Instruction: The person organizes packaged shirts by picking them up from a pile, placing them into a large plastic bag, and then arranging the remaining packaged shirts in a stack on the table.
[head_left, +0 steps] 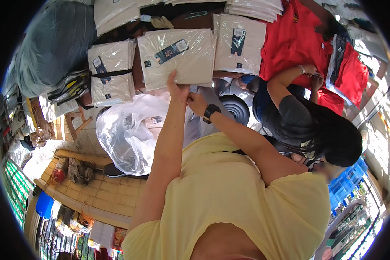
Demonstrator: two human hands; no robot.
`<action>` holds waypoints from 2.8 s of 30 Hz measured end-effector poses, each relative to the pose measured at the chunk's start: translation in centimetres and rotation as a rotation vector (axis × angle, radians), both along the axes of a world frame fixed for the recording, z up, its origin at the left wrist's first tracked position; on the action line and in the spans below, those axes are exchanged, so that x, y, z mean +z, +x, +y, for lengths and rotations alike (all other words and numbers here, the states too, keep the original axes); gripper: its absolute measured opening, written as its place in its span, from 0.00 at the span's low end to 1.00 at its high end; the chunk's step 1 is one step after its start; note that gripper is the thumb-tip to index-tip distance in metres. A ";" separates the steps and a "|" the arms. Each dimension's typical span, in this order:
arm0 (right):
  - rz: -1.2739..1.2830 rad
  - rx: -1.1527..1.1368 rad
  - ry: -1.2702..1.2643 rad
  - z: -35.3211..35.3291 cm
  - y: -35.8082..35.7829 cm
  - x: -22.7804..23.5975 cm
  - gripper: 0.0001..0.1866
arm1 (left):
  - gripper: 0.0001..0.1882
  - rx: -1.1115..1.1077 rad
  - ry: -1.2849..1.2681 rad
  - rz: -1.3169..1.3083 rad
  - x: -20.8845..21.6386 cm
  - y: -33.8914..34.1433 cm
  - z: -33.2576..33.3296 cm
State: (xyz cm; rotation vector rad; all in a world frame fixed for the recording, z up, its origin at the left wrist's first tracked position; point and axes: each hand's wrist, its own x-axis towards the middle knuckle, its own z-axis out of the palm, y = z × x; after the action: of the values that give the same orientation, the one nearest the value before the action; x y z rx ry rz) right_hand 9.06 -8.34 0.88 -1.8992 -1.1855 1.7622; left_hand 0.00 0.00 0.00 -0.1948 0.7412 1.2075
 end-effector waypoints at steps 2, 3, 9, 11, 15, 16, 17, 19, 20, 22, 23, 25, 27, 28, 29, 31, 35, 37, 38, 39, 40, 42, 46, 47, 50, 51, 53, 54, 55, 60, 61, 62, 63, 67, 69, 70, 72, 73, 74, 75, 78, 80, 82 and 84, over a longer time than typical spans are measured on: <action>-0.112 0.195 0.182 0.9 0.9 2.7 0.10 | 0.33 -0.040 -0.181 0.110 0.1 -1.3 0.5; -0.219 0.287 0.258 -0.8 1.8 5.7 0.10 | 0.32 -0.146 -0.281 0.166 0.6 -1.3 -2.2; -0.291 0.569 0.604 8.0 3.4 13.5 0.10 | 0.24 -0.680 -0.097 0.685 5.3 -5.2 -1.6; -0.117 0.506 0.427 11.8 4.1 14.4 0.10 | 0.22 -0.650 0.154 0.973 8.0 -4.8 -3.2; 0.186 0.533 0.535 19.9 5.0 12.9 0.12 | 0.10 -0.887 0.653 1.406 13.7 -4.6 -4.7; 0.106 0.530 0.555 22.2 4.1 12.9 0.14 | 0.06 -0.774 0.780 1.561 13.7 -4.9 -4.5; 0.022 0.523 0.576 24.5 3.3 12.4 0.16 | 0.06 -0.714 0.804 1.622 13.7 -4.7 -4.0; -0.277 0.490 0.752 29.1 2.4 8.8 0.20 | 0.05 -0.593 0.866 1.738 14.1 -3.3 -1.9; -0.425 0.527 0.660 31.7 2.7 6.2 0.21 | 0.06 -0.594 0.888 1.792 14.7 -2.0 -0.5; -0.713 0.595 0.459 35.6 2.7 1.5 0.23 | 0.06 -0.561 0.910 1.654 15.8 0.6 2.1; -0.723 0.617 0.384 35.7 1.1 0.5 0.24 | 0.07 -0.543 0.882 1.606 15.9 0.8 2.7; -0.740 0.661 0.236 34.7 -2.0 -0.4 0.26 | 0.09 -0.580 0.782 1.527 15.4 0.6 3.2; -0.635 0.563 0.144 34.6 -3.1 -0.3 0.27 | 0.11 -0.456 0.757 1.436 15.1 0.5 3.7; -0.641 0.548 0.128 35.0 -2.8 -0.4 0.26 | 0.13 -0.462 0.672 1.275 15.1 0.6 4.0; -0.648 0.531 0.112 35.5 -2.5 -0.5 0.25 | 0.13 -0.484 0.736 1.294 14.8 0.4 4.5; -0.698 0.536 0.204 35.9 -0.6 -1.5 0.24 | 0.12 -0.535 0.863 1.318 13.8 -0.3 5.7; -0.440 0.690 0.341 34.2 2.3 -0.9 0.25 | 0.10 -0.380 0.720 1.330 12.2 -1.2 6.5; -0.288 0.691 0.373 33.1 4.6 -1.0 0.27 | 0.09 -0.374 0.633 1.280 12.2 -0.8 7.6; -0.250 0.666 0.381 32.4 5.5 -1.6 0.28 | 0.08 -0.396 0.597 1.250 12.3 -0.7 8.2; -0.212 0.638 0.385 31.7 6.2 -2.2 0.29 | 0.06 -0.422 0.560 1.218 13.1 -0.7 9.0; -0.168 0.571 0.334 31.5 6.5 -2.8 0.29 | 0.06 -0.448 0.522 1.186 13.5 -0.7 9.5; -0.291 0.523 0.256 32.3 6.0 -3.1 0.28 | 0.05 -0.501 0.595 1.183 11.9 -0.5 10.3; -0.489 0.477 0.324 34.6 3.9 -3.9 0.25 | 0.06 -0.539 0.838 1.316 10.0 0.4 12.0; -0.397 0.515 0.381 35.3 3.6 -3.9 0.25 | 0.06 -0.557 0.776 1.309 9.6 0.4 12.7; -0.190 0.379 0.457 36.4 4.7 -4.7 0.22 | 0.08 -0.535 0.561 1.109 8.8 1.2 14.2; 0.178 0.119 0.273 36.9 5.8 -5.3 0.18 | 0.08 -0.520 0.544 1.094 8.6 1.5 14.8; 0.512 -0.119 -0.013 34.6 3.5 -2.0 0.14 | 0.09 -0.453 0.435 1.114 7.7 -1.0 14.5; 0.419 -0.090 0.024 34.7 4.6 -1.6 0.13 | 0.12 -0.549 0.519 1.274 7.9 -1.2 15.2; 0.326 -0.059 0.057 34.8 5.7 -1.1 0.12 | 0.13 -0.615 0.519 1.302 8.0 -1.2 15.9; 0.204 0.098 0.016 34.7 11.3 -2.7 0.16 | 0.16 -0.669 0.604 1.065 7.8 0.4 20.0; 0.287 0.056 0.025 34.0 11.9 -3.4 0.15 | 0.16 -0.686 0.607 0.966 8.4 0.9 20.7; 0.370 0.012 0.035 33.4 12.5 -4.1 0.14 | 0.15 -0.723 0.655 0.962 9.0 1.4 21.4; 0.462 -0.019 0.046 33.0 12.0 -4.2 0.13 | 0.15 -0.694 0.688 1.063 8.6 1.3 21.7; 0.437 -0.135 0.004 32.5 9.2 -1.2 0.18 | 0.13 -0.532 0.735 1.128 8.3 0.9 22.5; 0.378 -0.074 0.061 32.3 9.6 -0.4 0.23 | 0.13 -0.434 0.887 1.146 9.6 1.7 23.1; 0.368 -0.014 0.082 32.6 10.4 -1.1 0.24 | 0.14 -0.431 0.896 1.122 10.2 2.1 23.9; 0.193 0.139 0.066 32.9 10.9 -1.4 0.24 | 0.16 -0.548 0.921 1.440 9.4 2.2 24.4; 0.238 0.080 0.019 32.8 10.1 -0.9 0.20 | 0.17 -0.600 0.914 1.613 8.3 1.4 24.6; 0.282 0.020 -0.029 32.3 9.3 -0.4 0.16 | 0.18 -0.844 0.927 1.775 7.1 0.5 24.5; 0.323 -0.042 -0.076 32.2 8.8 -0.1 0.12 | 0.17 -0.824 0.913 1.837 5.3 -0.2 23.6; 0.304 -0.150 -0.127 32.5 8.9 -1.2 0.14 | 0.14 -0.779 0.914 2.023 1.2 -0.5 21.1; 0.315 -0.194 -0.051 33.2 9.3 -1.1 0.16 | 0.12 -0.776 0.954 2.160 0.8 -0.2 19.6; 0.329 -0.335 0.063 34.2 9.2 -0.6 0.16 | 0.11 -0.750 0.934 2.160 1.2 -0.1 18.4; 0.387 -0.209 0.223 36.3 9.0 1.0 0.14 | 0.11 -0.765 0.886 2.177 1.5 -0.4 17.3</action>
State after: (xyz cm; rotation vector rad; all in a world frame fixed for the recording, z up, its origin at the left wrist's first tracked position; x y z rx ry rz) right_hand 18.05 27.95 1.88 -1.4170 -0.9568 1.7021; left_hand -0.39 17.31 1.48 2.2495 1.6549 0.4310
